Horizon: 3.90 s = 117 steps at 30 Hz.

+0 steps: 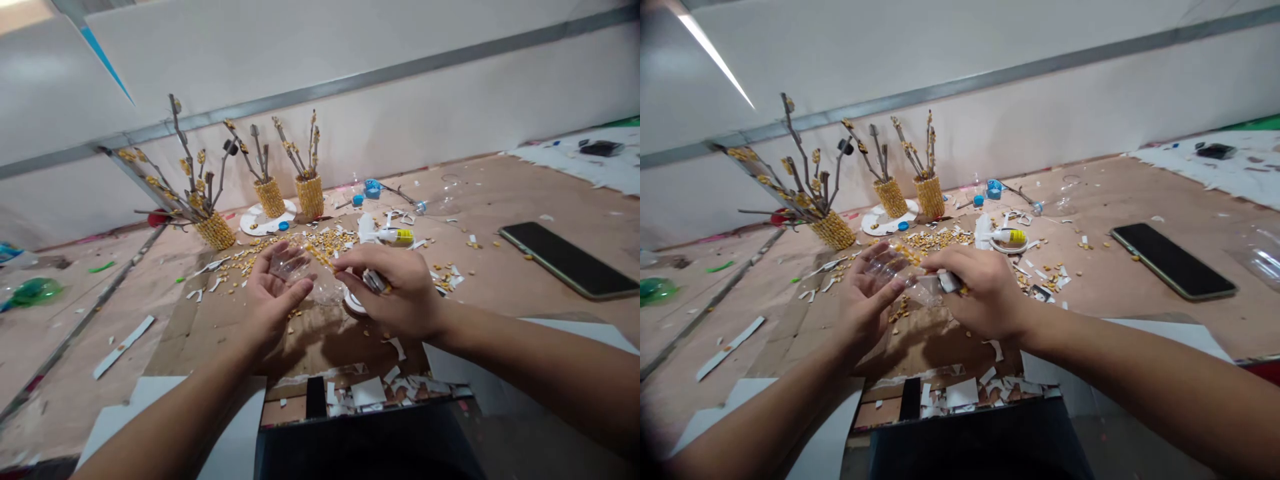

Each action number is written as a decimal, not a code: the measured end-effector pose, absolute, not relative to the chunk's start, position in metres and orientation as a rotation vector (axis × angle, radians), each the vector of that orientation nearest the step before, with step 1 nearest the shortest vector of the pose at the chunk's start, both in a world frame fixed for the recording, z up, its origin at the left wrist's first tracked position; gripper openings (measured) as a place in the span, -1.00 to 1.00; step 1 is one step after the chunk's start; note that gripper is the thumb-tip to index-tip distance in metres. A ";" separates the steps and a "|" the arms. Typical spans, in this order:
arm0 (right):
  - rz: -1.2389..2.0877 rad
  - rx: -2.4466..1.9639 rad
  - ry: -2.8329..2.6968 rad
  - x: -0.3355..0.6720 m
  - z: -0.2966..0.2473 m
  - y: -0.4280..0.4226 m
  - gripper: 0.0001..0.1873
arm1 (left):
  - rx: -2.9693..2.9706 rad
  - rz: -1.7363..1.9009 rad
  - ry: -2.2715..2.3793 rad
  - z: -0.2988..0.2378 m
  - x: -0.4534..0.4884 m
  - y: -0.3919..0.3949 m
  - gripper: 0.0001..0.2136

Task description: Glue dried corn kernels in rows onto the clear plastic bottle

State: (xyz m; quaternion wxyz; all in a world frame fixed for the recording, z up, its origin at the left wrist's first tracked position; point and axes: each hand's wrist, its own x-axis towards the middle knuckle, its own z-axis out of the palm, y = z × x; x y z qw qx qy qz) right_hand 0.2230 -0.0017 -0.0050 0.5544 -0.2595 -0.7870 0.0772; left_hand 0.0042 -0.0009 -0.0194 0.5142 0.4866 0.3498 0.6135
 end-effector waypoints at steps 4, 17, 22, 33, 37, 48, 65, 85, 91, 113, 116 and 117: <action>0.021 -0.551 -1.950 0.225 -0.006 -0.006 -0.82 | 1.201 1.512 0.820 -0.020 0.007 -0.004 -0.38; -0.721 -0.471 -2.095 0.221 0.012 -0.022 -0.61 | 1.224 1.488 0.826 -0.017 0.010 -0.015 -0.37; -0.675 -0.528 -2.104 0.225 0.013 -0.023 -0.58 | 1.226 1.480 0.860 -0.013 0.011 -0.018 -0.36; -0.789 -0.491 -2.142 0.224 0.013 -0.026 -0.73 | 1.225 1.487 0.885 -0.010 0.013 -0.022 -0.36; -0.692 -0.490 -2.120 0.224 0.010 -0.026 -0.69 | 1.247 1.494 0.878 -0.010 0.013 -0.023 -0.37; -0.453 -0.536 -2.048 0.221 0.007 -0.028 -0.71 | 1.398 1.529 0.881 -0.009 0.011 -0.025 -0.33; -0.208 -0.768 -1.893 0.218 0.003 -0.028 -0.65 | 1.435 1.513 0.901 -0.012 0.012 -0.025 -0.35; 0.064 -0.880 -1.630 0.221 0.001 -0.002 -0.85 | 0.991 1.300 0.802 -0.018 -0.008 0.001 -0.47; 0.093 -1.002 -1.595 0.232 -0.002 0.019 -0.97 | 1.411 1.413 0.876 -0.025 -0.013 0.016 -0.27; 0.409 -1.940 -2.090 0.248 -0.009 0.089 -0.77 | 1.913 1.331 1.055 -0.034 -0.028 0.033 -0.10; 0.353 -1.980 -2.106 0.243 -0.010 0.094 -0.72 | 1.979 1.343 1.069 -0.033 -0.031 0.034 -0.14; 0.341 -1.996 -2.111 0.242 -0.011 0.096 -0.71 | 1.989 1.367 1.075 -0.033 -0.032 0.034 -0.16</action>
